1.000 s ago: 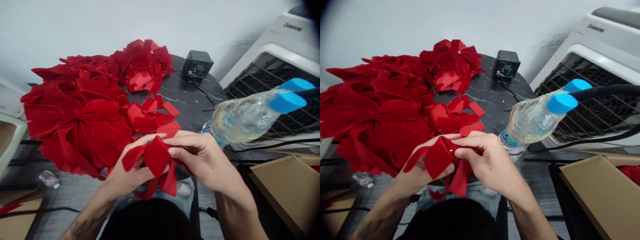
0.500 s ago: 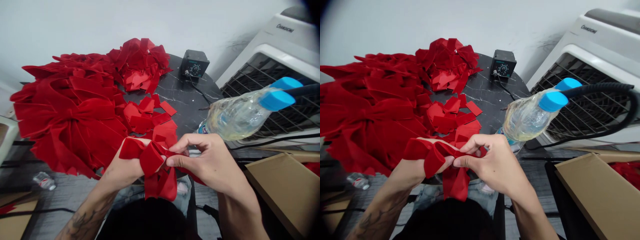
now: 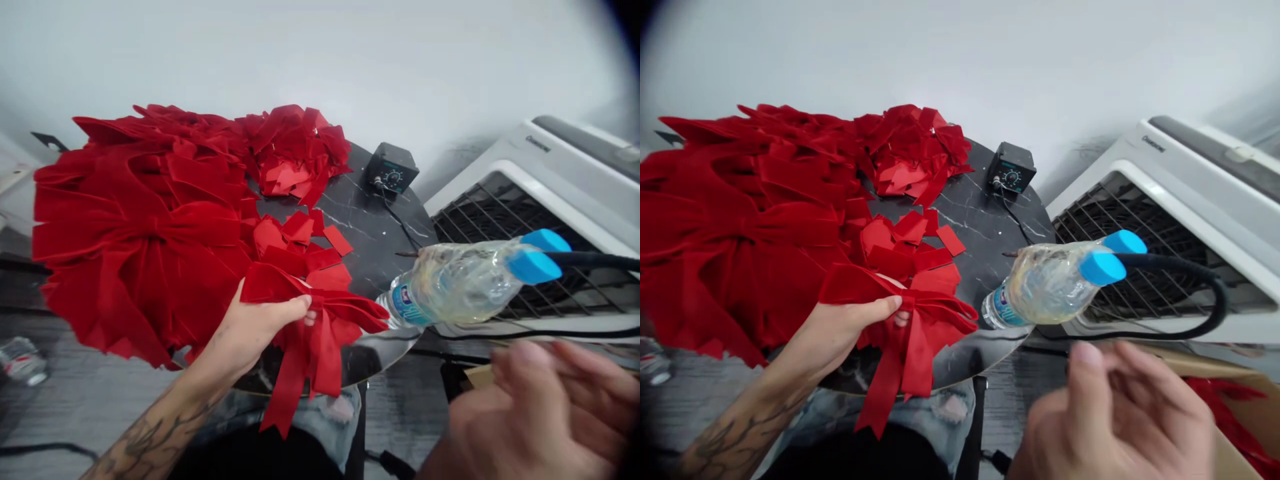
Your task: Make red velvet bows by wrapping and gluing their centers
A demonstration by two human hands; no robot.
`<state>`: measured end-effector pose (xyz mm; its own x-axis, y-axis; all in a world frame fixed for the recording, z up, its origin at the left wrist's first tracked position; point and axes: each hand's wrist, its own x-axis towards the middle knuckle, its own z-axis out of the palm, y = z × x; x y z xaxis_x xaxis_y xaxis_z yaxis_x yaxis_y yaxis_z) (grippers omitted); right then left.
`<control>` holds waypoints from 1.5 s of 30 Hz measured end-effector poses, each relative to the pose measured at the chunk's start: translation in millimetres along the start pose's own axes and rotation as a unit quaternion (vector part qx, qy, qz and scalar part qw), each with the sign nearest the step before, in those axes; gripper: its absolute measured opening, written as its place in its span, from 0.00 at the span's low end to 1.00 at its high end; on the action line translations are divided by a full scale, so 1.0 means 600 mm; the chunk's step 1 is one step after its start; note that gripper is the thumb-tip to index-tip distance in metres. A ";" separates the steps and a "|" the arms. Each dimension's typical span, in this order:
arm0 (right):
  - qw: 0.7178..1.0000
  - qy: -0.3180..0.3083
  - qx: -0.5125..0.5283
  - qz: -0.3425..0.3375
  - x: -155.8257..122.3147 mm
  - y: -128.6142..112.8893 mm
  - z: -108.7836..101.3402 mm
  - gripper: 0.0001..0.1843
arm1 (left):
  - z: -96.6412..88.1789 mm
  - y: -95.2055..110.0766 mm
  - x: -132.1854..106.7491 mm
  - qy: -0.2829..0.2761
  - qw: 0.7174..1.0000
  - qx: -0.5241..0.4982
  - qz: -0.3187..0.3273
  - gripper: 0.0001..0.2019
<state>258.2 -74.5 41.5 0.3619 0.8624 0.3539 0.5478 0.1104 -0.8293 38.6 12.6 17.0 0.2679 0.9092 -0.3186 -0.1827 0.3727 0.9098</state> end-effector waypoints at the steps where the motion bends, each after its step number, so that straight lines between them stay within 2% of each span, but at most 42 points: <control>1: 1.000 0.020 -0.006 -0.002 0.011 0.008 0.002 0.39 | 0.000 -0.001 0.003 0.003 1.000 -0.005 0.006 0.09; 5: 0.992 0.125 -0.028 -0.001 0.055 0.038 0.007 0.51 | 0.006 -0.005 0.014 0.018 0.999 -0.013 0.023 0.10; 7: 0.978 0.207 -0.028 -0.004 0.066 0.050 0.013 0.56 | 0.010 -0.006 0.018 0.037 0.999 -0.018 0.030 0.10; 10: 0.946 0.324 -0.005 -0.003 0.061 0.062 0.029 0.56 | 0.013 -0.008 0.022 0.089 0.995 -0.018 0.041 0.14; 13: 0.932 0.360 0.027 -0.011 0.034 0.066 0.044 0.52 | 0.015 -0.012 0.029 0.134 0.989 -0.011 0.058 0.13; 15: 0.935 0.350 0.057 -0.024 0.004 0.065 0.049 0.52 | 0.019 -0.015 0.034 0.134 0.989 -0.010 0.065 0.11; 18: 0.954 0.287 0.081 -0.018 -0.054 0.062 0.049 0.58 | 0.028 -0.016 0.035 0.120 0.991 -0.007 0.063 0.10; 20: 0.971 0.235 0.045 0.004 -0.089 0.059 0.049 0.61 | 0.035 -0.013 0.029 0.121 0.991 0.000 0.057 0.10; 23: 0.984 0.174 -0.044 0.009 -0.116 0.059 0.049 0.58 | 0.041 -0.011 0.017 0.127 0.991 0.010 0.045 0.13; 26: 0.979 0.148 -0.119 -0.071 -0.112 0.061 0.048 0.54 | 0.039 -0.016 0.011 0.135 0.990 0.022 0.039 0.15; 29: 0.970 0.136 -0.149 -0.133 -0.100 0.062 0.049 0.59 | 0.034 -0.022 0.011 0.141 0.988 0.033 0.043 0.15; 31: 0.970 0.145 -0.143 -0.134 -0.099 0.061 0.053 0.60 | 0.031 -0.022 0.011 0.131 0.989 0.039 0.051 0.14; 35: 0.971 0.177 -0.145 -0.075 -0.107 0.057 0.066 0.53 | 0.030 -0.011 0.005 0.100 0.990 0.062 0.075 0.06; 37: 0.975 0.169 -0.125 -0.066 -0.107 0.055 0.067 0.55 | 0.031 -0.005 0.002 0.087 0.990 0.077 0.083 0.10; 41: 0.980 0.132 -0.113 -0.102 -0.098 0.041 0.058 0.60 | 0.037 -0.001 0.002 0.068 0.989 0.092 0.094 0.19; 45: 0.971 0.111 -0.189 -0.091 -0.096 0.023 0.059 0.55 | 0.044 0.001 0.003 0.080 0.983 0.115 0.118 0.20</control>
<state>218.3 -105.1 -5.6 0.3638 0.7128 0.5997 0.8407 0.0259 -0.5408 64.2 9.6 23.7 0.0891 0.9896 -0.1127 0.0023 0.1129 0.9936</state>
